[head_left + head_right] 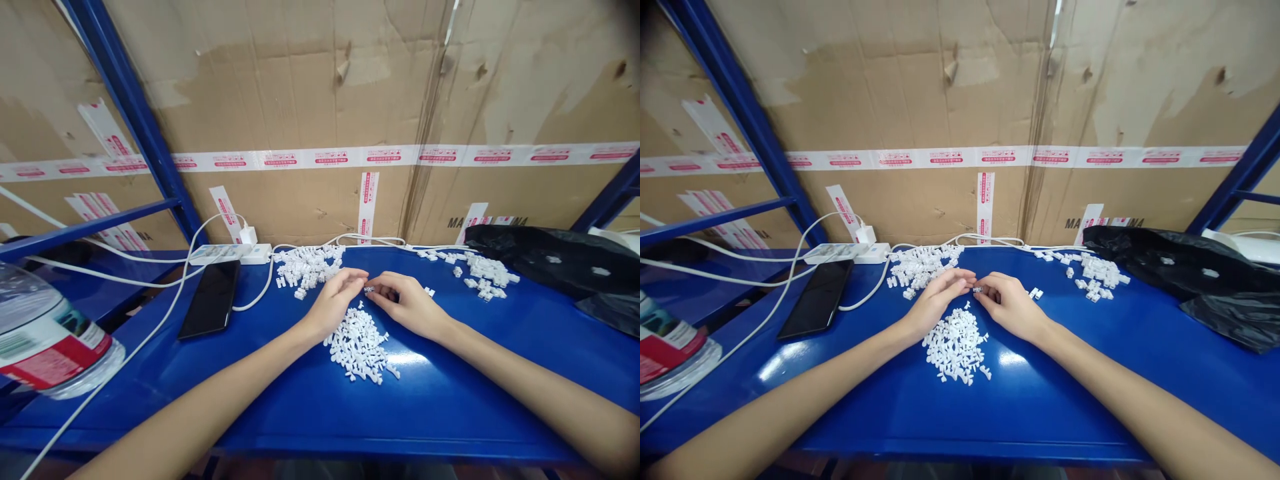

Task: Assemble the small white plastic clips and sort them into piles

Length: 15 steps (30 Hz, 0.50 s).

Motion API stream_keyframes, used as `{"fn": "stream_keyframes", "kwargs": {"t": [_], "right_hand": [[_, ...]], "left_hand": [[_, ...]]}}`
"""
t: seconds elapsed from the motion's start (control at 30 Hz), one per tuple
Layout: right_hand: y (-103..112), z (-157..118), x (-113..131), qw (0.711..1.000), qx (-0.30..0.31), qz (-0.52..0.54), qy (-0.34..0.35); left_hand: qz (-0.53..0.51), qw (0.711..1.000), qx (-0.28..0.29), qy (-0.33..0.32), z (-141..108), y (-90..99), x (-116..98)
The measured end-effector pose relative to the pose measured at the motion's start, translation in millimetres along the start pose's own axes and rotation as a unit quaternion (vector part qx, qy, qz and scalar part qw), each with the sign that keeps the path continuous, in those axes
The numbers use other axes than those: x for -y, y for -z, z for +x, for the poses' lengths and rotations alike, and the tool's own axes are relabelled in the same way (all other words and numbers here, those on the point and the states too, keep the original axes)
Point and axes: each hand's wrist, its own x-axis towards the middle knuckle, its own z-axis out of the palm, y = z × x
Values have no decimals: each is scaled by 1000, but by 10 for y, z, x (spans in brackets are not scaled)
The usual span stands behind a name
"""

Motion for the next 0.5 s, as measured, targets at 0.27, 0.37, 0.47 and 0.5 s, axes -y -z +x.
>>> {"fn": "stream_keyframes", "kwargs": {"t": [0.27, 0.37, 0.47, 0.5], "right_hand": [[-14, 6, -11, 999, -27, 22, -31], [-16, 19, -46, 997, -36, 48, -51], [-26, 62, -106, 993, -38, 82, -74], [-30, 86, -129, 992, -34, 96, -81]], "left_hand": [[-17, 999, -22, 15, 12, -11, 17], [68, 997, -25, 10, 57, 3, 17], [176, 984, -33, -2, 135, 37, 11], [189, 981, -35, 6, 159, 52, 5]]}}
